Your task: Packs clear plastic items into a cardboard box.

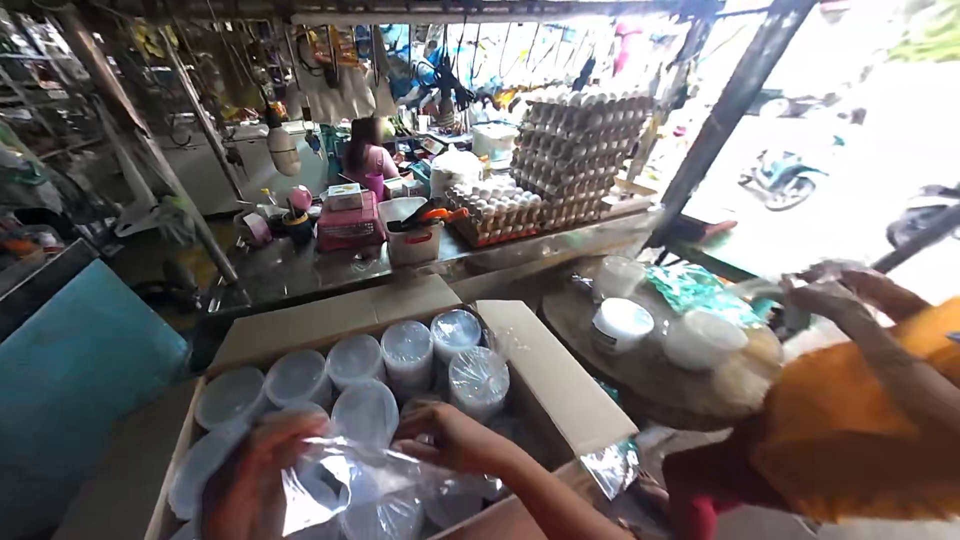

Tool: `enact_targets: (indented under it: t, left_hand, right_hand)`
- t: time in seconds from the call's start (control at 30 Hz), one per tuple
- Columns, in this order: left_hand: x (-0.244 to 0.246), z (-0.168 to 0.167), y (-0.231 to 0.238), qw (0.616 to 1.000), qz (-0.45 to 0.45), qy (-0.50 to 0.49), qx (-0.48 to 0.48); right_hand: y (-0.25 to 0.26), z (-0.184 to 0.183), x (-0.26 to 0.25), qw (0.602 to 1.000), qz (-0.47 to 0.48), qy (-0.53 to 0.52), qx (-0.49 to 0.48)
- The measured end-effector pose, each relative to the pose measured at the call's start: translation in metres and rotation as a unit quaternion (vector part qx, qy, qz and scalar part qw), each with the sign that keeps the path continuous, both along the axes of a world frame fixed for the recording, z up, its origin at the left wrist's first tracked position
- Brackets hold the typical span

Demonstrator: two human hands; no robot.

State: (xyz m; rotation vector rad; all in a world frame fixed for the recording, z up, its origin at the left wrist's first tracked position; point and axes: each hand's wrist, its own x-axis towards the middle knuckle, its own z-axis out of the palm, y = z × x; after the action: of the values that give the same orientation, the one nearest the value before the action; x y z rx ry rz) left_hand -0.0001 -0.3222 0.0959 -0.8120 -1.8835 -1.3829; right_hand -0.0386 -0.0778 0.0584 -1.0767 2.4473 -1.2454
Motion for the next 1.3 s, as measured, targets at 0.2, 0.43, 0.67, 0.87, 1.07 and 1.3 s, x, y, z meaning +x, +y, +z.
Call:
enact_targets:
  t: [0.2, 0.43, 0.67, 0.87, 1.07, 1.3]
  left_hand:
    - [-0.005, 0.021, -0.060, 0.957, 0.123, -0.031, 0.262]
    - [-0.014, -0.009, -0.083, 0.895, 0.321, -0.116, 0.286]
    - [-0.003, -0.033, -0.146, 0.907, 0.250, -0.338, -0.014]
    - [0.018, -0.004, -0.081, 0.961, 0.114, -0.169, -0.186]
    - [0.001, -0.047, 0.019, 0.963, -0.116, -0.223, -0.101]
    - [-0.016, -0.064, 0.021, 0.987, 0.120, -0.106, 0.016]
  right_hand:
    - [-0.009, -0.056, 0.036, 0.961, 0.067, -0.189, -0.191]
    - [-0.055, -0.074, 0.075, 0.976, -0.049, -0.160, -0.141]
    - [0.001, -0.045, 0.038, 0.871, -0.306, -0.088, -0.373]
    - [-0.016, -0.026, 0.050, 0.933, -0.243, -0.023, -0.265]
    - [-0.027, -0.022, 0.059, 0.952, -0.144, -0.002, -0.270]
    - [0.021, -0.052, 0.050, 0.909, -0.376, -0.011, -0.178]
